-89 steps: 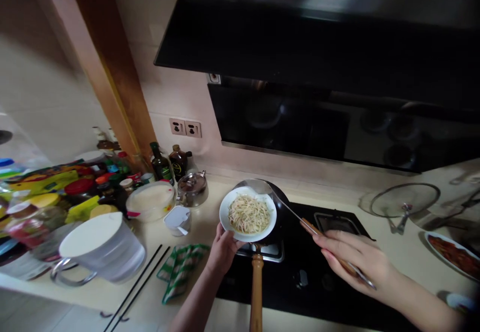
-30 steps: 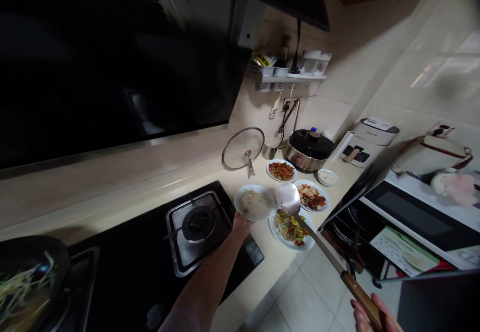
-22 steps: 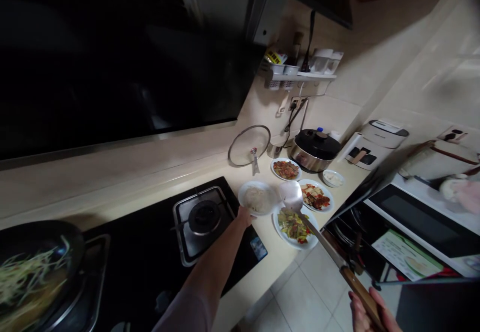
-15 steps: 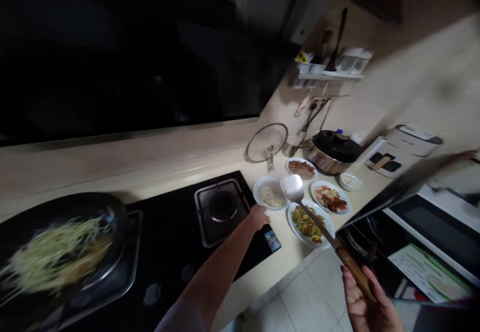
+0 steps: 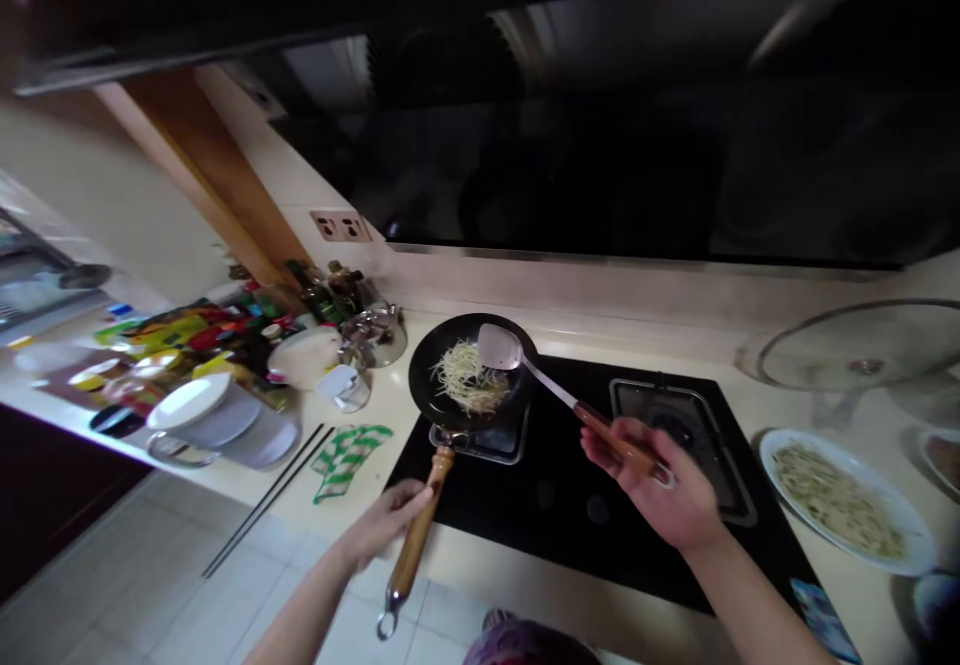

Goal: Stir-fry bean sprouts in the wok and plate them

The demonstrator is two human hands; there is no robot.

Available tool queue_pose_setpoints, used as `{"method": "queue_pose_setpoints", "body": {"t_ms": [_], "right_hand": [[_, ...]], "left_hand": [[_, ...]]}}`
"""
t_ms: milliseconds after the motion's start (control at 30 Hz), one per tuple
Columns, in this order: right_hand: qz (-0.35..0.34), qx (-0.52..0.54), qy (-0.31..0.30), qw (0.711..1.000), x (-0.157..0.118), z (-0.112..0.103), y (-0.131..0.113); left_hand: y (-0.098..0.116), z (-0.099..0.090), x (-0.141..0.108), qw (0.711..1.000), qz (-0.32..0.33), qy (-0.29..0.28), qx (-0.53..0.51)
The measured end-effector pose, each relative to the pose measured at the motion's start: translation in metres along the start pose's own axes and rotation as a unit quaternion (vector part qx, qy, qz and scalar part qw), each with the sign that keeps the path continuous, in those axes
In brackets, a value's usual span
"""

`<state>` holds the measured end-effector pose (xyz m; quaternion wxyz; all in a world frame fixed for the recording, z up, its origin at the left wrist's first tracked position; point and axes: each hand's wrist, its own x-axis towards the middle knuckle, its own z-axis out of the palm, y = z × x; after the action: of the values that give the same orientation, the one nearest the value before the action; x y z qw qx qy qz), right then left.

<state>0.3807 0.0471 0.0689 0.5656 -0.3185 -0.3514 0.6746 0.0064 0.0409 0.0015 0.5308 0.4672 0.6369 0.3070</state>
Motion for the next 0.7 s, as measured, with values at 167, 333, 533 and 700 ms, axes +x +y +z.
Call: {"method": "queue_pose_setpoints", "body": {"t_ms": [167, 333, 533, 700], "right_hand": [[-0.034, -0.396, -0.055, 0.916, 0.094, 0.042, 0.039], [-0.100, -0.597, -0.039, 0.795, 0.131, 0.039, 0.098], [-0.068, -0.632, -0.147, 0.758, 0.105, -0.011, 0.049], [-0.129, -0.736, -0.111, 0.655, 0.100, -0.025, -0.010]], "left_hand": [[-0.053, 0.024, 0.020, 0.882, -0.187, -0.167, -0.400], [-0.064, 0.045, 0.027, 0.850, -0.155, -0.196, -0.464], [-0.060, 0.038, 0.034, 0.863, -0.179, -0.240, -0.407], [-0.056, 0.022, 0.038, 0.883, -0.167, -0.227, -0.375]]}}
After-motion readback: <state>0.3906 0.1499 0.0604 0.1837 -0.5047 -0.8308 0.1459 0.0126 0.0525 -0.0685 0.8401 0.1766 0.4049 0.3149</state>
